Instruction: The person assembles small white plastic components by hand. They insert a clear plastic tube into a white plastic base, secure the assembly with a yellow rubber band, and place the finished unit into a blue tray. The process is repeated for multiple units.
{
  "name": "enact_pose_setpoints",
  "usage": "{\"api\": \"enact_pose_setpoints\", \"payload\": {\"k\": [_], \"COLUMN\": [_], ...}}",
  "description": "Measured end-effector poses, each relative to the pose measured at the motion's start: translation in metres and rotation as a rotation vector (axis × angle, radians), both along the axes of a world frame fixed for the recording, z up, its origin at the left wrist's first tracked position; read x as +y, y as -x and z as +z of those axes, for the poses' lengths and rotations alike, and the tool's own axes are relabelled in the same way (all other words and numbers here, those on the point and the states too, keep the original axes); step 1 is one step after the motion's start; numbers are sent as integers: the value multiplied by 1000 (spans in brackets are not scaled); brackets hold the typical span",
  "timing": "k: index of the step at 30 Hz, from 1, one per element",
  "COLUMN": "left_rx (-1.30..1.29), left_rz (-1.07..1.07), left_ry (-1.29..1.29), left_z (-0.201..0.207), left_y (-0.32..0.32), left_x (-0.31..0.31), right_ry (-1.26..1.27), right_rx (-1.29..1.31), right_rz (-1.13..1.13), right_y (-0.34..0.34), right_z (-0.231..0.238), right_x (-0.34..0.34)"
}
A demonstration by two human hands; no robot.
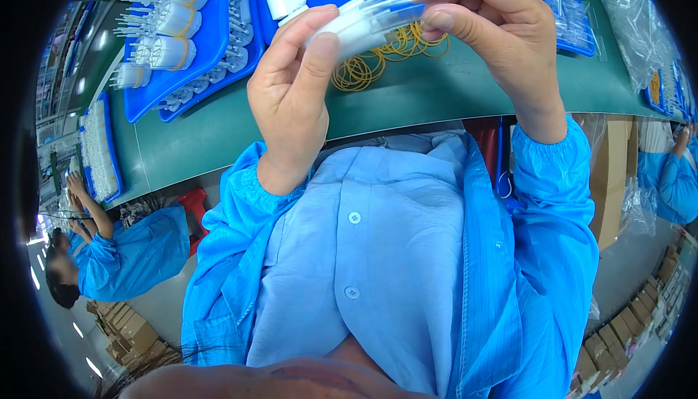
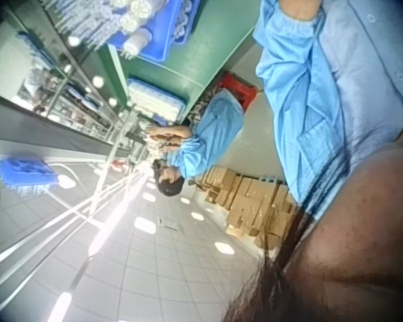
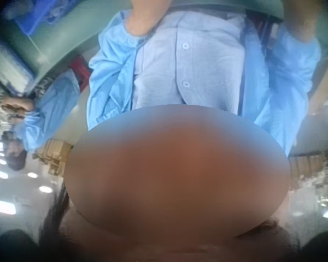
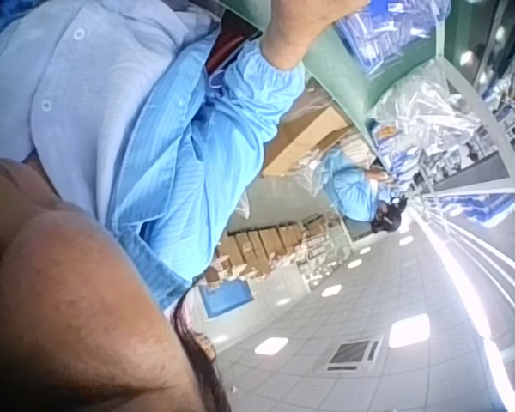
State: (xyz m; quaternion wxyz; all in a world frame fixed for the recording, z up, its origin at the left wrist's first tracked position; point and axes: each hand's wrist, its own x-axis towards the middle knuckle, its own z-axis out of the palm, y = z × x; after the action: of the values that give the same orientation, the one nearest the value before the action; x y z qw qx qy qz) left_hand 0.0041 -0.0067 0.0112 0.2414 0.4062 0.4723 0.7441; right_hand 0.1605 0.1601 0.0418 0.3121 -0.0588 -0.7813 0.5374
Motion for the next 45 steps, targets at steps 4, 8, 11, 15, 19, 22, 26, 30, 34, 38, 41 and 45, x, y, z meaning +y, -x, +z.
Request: {"api": "enact_pose_setpoints", "payload": {"k": [4, 8, 11, 15, 19, 22, 26, 30, 34, 38, 41, 45], "left_rx": [35, 64, 32, -41, -47, -49, -19, -15, -18, 44, 122, 153], "left_rz": [-5, 20, 57, 94, 113, 93, 90, 89, 86, 91, 96, 103], "left_ry": [-2, -32, -16, -13, -13, -18, -1, 4, 2, 10, 30, 48], "left_z": [-1, -2, -2, -6, -10, -6, -5, -5, -5, -3, -1, -2], "left_y": [-1, 0, -1, -2, -1, -3, -1, 0, -2, -3, -5, -2], "left_x": [1, 1, 1, 3, 3, 3, 2, 4, 5, 4, 4, 3], "right_ry": [-39, 72, 22, -34, 104, 198, 165, 161, 153, 249, 320, 294], "right_rx": [34, -26, -4, 59, 17, -9, 30, 56, 109, 41, 15, 24], "right_rz": [16, -73, -10, 116, 74, 35, 60, 132, 213, 112, 48, 35], "right_y": [1, -1, 0, 4, 6, 3, 6, 9, 10, 8, 11, 13], "right_z": [0, -1, -1, -5, -6, -9, -11, -14, -18, -15, -12, -15], "right_x": [4, -4, 0, 7, 0, 1, 2, 6, 10, 5, -1, -3]}}
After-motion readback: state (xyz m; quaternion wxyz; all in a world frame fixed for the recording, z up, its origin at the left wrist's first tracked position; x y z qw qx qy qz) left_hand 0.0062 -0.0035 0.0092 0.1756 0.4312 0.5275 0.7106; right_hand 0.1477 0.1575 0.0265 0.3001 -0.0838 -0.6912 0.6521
